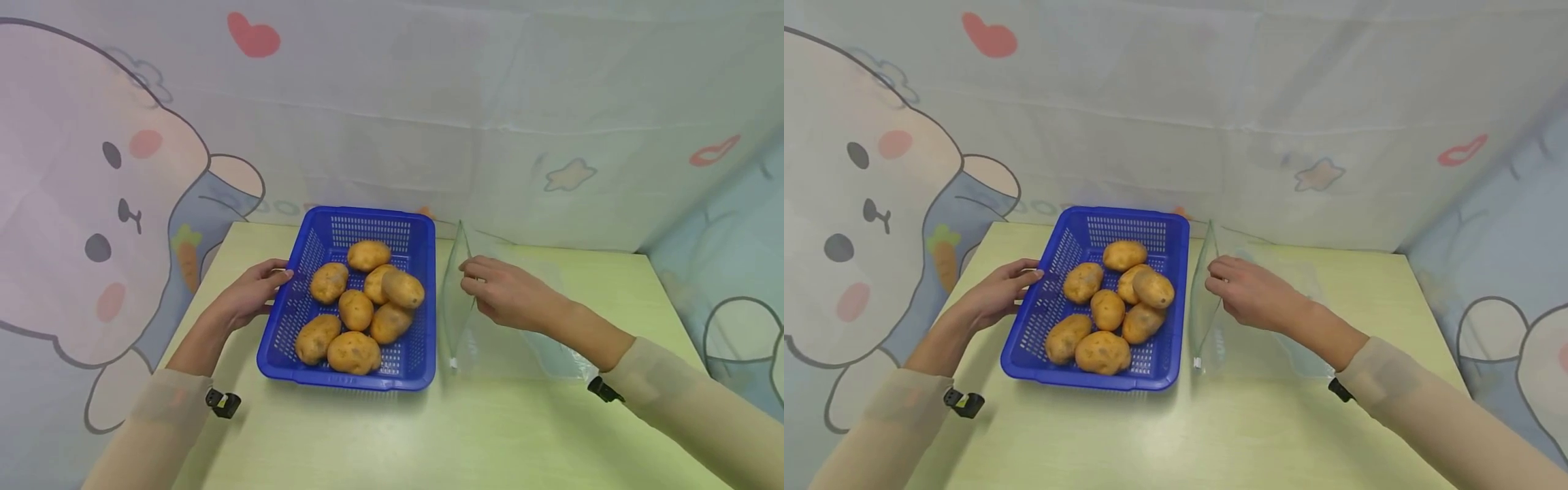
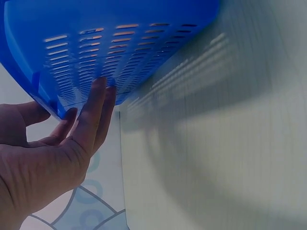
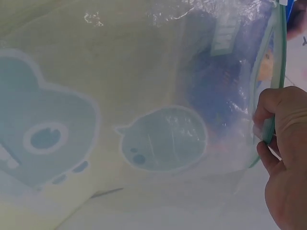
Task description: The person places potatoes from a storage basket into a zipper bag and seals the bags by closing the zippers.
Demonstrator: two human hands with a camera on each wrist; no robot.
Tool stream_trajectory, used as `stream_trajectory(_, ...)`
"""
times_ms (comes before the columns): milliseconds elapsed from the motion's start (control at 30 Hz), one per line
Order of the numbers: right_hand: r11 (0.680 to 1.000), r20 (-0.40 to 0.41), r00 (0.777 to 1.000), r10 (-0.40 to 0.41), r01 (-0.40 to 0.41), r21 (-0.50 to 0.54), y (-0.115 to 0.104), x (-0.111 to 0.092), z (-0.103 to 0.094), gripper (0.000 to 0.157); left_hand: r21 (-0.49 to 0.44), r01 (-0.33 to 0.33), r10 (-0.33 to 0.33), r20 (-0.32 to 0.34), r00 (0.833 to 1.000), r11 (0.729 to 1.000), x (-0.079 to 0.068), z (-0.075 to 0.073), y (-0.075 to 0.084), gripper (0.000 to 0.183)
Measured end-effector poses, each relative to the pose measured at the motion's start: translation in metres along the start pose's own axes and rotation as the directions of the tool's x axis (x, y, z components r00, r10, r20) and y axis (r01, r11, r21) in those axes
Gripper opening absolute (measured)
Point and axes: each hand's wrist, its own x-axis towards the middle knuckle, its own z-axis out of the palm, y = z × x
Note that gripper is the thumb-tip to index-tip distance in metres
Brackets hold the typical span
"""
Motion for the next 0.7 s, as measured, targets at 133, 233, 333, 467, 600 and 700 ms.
stream_trajectory(133, 0.999, -0.013, 1.0, 0.015, -0.015, 0.041, 0.003, 0.005, -0.003, 0.025, -0.001, -0.001, 0.001, 0.0, 1.0, 1.0, -0.001, 0.001, 0.001, 0.055)
stream_trajectory(233, 0.997, -0.02, 1.0, 0.023, -0.022, 0.078, 0.003, 0.012, -0.004, 0.024, -0.003, 0.006, -0.006, -0.006, 1.0, 1.0, -0.001, 0.0, 0.002, 0.055)
stream_trajectory(333, 0.996, -0.024, 1.0, 0.012, -0.01, 0.089, 0.0, 0.019, -0.003, 0.023, -0.009, 0.014, -0.014, -0.004, 1.0, 1.0, -0.002, 0.0, 0.001, 0.056)
stream_trajectory(467, 0.999, -0.039, 0.999, -0.004, 0.005, 0.048, -0.003, 0.022, 0.001, 0.024, -0.008, 0.002, -0.002, 0.018, 1.0, 1.0, -0.001, 0.002, 0.002, 0.057)
stream_trajectory(600, 1.0, -0.047, 0.999, 0.01, -0.01, 0.004, -0.005, 0.022, 0.002, 0.024, 0.037, -0.021, 0.021, 0.014, 1.0, 0.999, -0.001, 0.001, 0.004, 0.059)
stream_trajectory(700, 0.999, -0.037, 0.999, 0.03, -0.031, -0.03, -0.007, 0.022, 0.002, 0.023, 0.243, -0.091, 0.12, -0.107, 0.987, 0.966, -0.007, 0.006, 0.013, 0.059)
